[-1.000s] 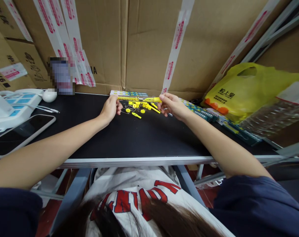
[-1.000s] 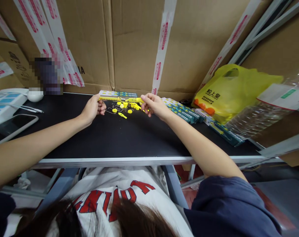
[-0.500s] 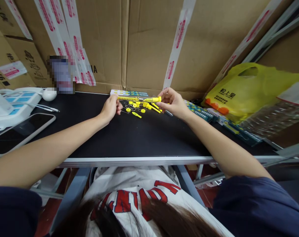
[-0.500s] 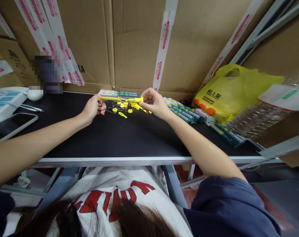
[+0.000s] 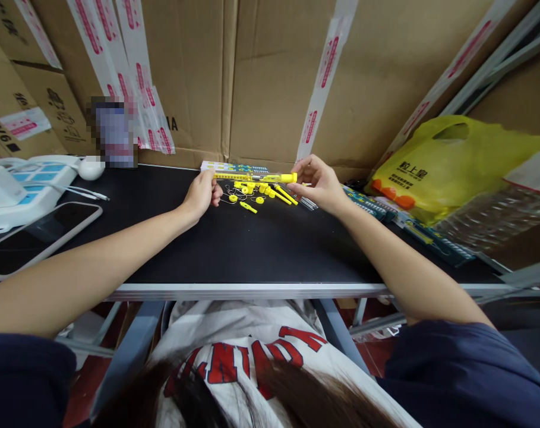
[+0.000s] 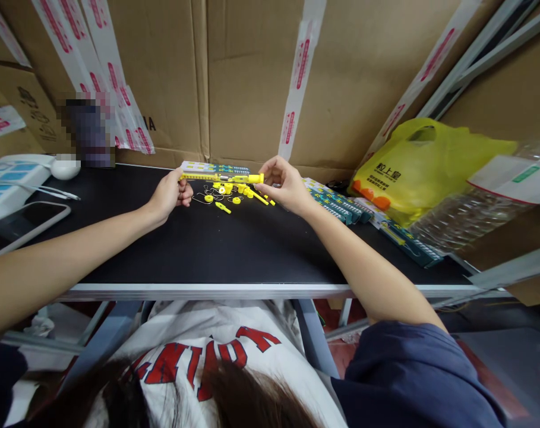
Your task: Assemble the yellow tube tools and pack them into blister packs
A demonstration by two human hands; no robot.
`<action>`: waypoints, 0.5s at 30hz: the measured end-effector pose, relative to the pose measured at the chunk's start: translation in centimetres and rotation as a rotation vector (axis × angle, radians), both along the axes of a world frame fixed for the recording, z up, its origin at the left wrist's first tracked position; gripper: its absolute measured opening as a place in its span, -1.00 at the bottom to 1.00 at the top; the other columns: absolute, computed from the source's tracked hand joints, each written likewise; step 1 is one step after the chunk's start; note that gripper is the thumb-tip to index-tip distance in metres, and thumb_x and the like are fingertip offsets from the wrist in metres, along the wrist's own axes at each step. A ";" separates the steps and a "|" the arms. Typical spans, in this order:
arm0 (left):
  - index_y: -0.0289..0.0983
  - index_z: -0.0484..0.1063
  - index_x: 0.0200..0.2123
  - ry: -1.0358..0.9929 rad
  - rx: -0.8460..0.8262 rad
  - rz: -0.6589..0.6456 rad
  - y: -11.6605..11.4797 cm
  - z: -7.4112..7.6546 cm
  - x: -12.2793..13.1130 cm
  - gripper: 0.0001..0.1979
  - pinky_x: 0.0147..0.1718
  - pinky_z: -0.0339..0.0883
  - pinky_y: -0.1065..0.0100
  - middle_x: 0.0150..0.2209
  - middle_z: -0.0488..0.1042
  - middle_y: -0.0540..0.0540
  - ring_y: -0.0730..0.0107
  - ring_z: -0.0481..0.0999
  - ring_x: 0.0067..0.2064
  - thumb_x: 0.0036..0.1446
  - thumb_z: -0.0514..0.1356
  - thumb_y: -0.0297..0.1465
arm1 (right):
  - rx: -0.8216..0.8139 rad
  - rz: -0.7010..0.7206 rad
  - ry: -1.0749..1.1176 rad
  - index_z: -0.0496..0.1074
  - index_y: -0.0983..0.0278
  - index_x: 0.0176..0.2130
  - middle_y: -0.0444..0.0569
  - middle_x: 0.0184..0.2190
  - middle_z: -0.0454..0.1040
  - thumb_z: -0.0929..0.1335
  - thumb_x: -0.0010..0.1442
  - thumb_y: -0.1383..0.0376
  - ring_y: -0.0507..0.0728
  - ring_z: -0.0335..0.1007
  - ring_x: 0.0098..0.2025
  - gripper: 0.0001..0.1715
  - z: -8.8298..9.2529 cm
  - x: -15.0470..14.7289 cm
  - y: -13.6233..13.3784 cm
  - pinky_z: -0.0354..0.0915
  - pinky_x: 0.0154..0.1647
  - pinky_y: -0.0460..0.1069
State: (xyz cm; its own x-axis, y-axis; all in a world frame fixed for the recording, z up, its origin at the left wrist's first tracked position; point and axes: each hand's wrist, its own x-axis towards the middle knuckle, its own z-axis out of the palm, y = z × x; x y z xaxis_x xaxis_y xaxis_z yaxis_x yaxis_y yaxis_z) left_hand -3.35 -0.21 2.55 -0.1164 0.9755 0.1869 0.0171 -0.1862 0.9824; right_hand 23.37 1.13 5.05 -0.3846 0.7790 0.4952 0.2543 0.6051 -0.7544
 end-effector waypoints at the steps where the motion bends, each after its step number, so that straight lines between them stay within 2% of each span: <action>1: -0.19 0.05 -0.53 0.000 -0.001 0.002 0.0 0.0 0.0 -0.66 -0.69 0.15 0.56 -0.73 0.15 0.11 0.59 0.14 -0.73 0.34 -0.13 -0.35 | 0.020 -0.005 -0.010 0.26 0.17 -0.25 -0.12 -0.33 0.37 0.56 -0.05 0.15 0.01 0.32 -0.40 -0.50 0.0 0.0 0.0 0.38 -0.49 -0.06; 8: -0.19 0.05 -0.56 0.010 0.010 -0.007 0.0 -0.1 -0.1 -0.63 -0.69 0.16 0.56 -0.72 0.14 0.09 0.58 0.14 -0.71 0.34 -0.11 -0.33 | 0.231 -0.085 -0.129 0.28 0.17 -0.26 -0.06 -0.28 0.36 0.50 0.04 0.18 0.04 0.31 -0.35 -0.62 -0.5 -0.1 -0.3 0.34 -0.45 -0.05; 15: -0.19 0.04 -0.57 0.022 0.002 -0.011 0.0 -0.2 -0.1 -0.62 -0.69 0.17 0.56 -0.73 0.14 0.08 0.57 0.14 -0.71 0.34 -0.12 -0.33 | 0.440 -0.178 -0.311 0.34 0.18 -0.24 -0.05 -0.24 0.37 0.41 0.09 0.30 0.07 0.29 -0.32 -0.80 -0.5 0.6 0.2 0.33 -0.23 0.03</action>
State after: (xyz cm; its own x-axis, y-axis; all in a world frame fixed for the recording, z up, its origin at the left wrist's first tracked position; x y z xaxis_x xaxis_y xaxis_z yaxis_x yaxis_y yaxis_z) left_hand -3.43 -0.21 2.38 -0.1017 0.9763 0.1909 0.0367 -0.1881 0.9815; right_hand 23.95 1.31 4.50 -0.4461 0.5911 0.6720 0.5510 0.7731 -0.3143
